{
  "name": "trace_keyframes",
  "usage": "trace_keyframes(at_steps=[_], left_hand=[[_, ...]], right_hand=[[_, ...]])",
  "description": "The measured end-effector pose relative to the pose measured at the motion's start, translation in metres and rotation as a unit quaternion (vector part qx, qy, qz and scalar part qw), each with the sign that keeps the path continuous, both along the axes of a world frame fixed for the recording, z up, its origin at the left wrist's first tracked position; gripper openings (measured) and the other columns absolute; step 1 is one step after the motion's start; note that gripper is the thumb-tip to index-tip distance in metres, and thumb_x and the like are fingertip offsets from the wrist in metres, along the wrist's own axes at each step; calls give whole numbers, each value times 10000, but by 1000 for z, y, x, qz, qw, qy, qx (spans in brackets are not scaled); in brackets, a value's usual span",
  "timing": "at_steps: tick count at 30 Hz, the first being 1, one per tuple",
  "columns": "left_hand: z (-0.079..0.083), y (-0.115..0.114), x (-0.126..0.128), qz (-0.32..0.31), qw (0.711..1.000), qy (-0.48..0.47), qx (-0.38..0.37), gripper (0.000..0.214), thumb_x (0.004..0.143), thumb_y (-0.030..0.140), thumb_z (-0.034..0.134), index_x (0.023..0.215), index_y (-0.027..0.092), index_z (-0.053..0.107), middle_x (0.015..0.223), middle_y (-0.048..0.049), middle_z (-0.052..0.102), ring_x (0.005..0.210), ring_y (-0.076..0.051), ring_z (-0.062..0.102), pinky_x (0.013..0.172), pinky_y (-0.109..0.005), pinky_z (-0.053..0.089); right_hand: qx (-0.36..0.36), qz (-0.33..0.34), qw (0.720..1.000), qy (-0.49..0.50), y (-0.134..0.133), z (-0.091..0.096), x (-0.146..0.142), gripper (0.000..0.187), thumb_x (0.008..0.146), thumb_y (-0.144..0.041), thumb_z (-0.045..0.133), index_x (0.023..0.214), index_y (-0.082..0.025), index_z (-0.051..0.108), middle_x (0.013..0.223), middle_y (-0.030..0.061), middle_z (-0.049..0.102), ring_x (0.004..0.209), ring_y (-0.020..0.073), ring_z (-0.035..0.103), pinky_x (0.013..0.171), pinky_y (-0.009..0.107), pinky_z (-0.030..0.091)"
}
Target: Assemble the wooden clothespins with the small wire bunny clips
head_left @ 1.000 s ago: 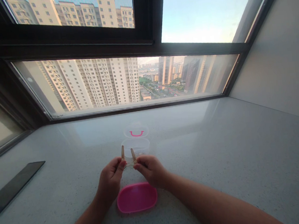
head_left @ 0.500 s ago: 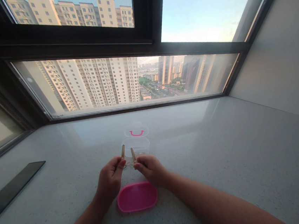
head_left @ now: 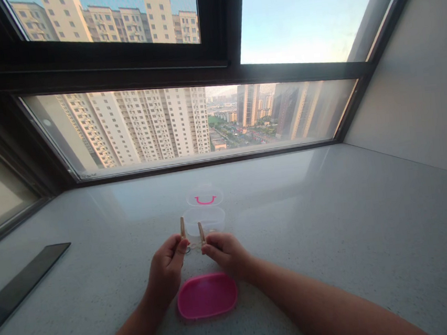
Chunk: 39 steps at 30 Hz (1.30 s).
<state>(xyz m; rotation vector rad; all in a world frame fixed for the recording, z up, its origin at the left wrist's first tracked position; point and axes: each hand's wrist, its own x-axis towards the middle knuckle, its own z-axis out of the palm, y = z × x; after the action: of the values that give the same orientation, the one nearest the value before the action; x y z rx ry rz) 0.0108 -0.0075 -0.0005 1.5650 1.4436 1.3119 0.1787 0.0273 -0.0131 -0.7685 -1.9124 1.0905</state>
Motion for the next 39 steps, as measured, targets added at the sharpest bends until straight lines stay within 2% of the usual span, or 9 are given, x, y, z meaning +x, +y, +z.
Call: trace_keyframes(at_steps=[7,19,27,39], left_hand=[[0,0,0,-33,999,-35,-15,246,814,379,510,690,167,530,498,73,368,424,-71,272,392,-178,227],[-2,-2,1,-53,998,-7,-25,224,819,360,513,710,166,533,520,69,370,445,-74,270,397,-179,217],[-1,-4,1,-25,999,19,-11,241,830,379,489,715,172,529,496,77,344,438,-80,287,406,-181,245],[5,-5,5,11,999,45,24,265,806,398,493,675,177,557,451,64,398,408,-95,338,398,-192,276]], right_hand=[[-10,8,1000,27,2,-1,-1,281,820,-282,507,595,-165,386,616,-33,342,590,93,308,545,220,273],[-6,-2,1000,24,1,2,-2,294,810,-248,525,576,-162,370,591,-43,336,582,88,304,537,216,263],[11,-9,1000,3,-1,5,-2,296,818,-241,513,577,-164,361,573,-49,328,568,84,296,523,208,254],[23,-17,1000,4,-4,7,-1,282,813,-218,516,578,-162,369,593,-43,353,591,90,316,546,208,269]])
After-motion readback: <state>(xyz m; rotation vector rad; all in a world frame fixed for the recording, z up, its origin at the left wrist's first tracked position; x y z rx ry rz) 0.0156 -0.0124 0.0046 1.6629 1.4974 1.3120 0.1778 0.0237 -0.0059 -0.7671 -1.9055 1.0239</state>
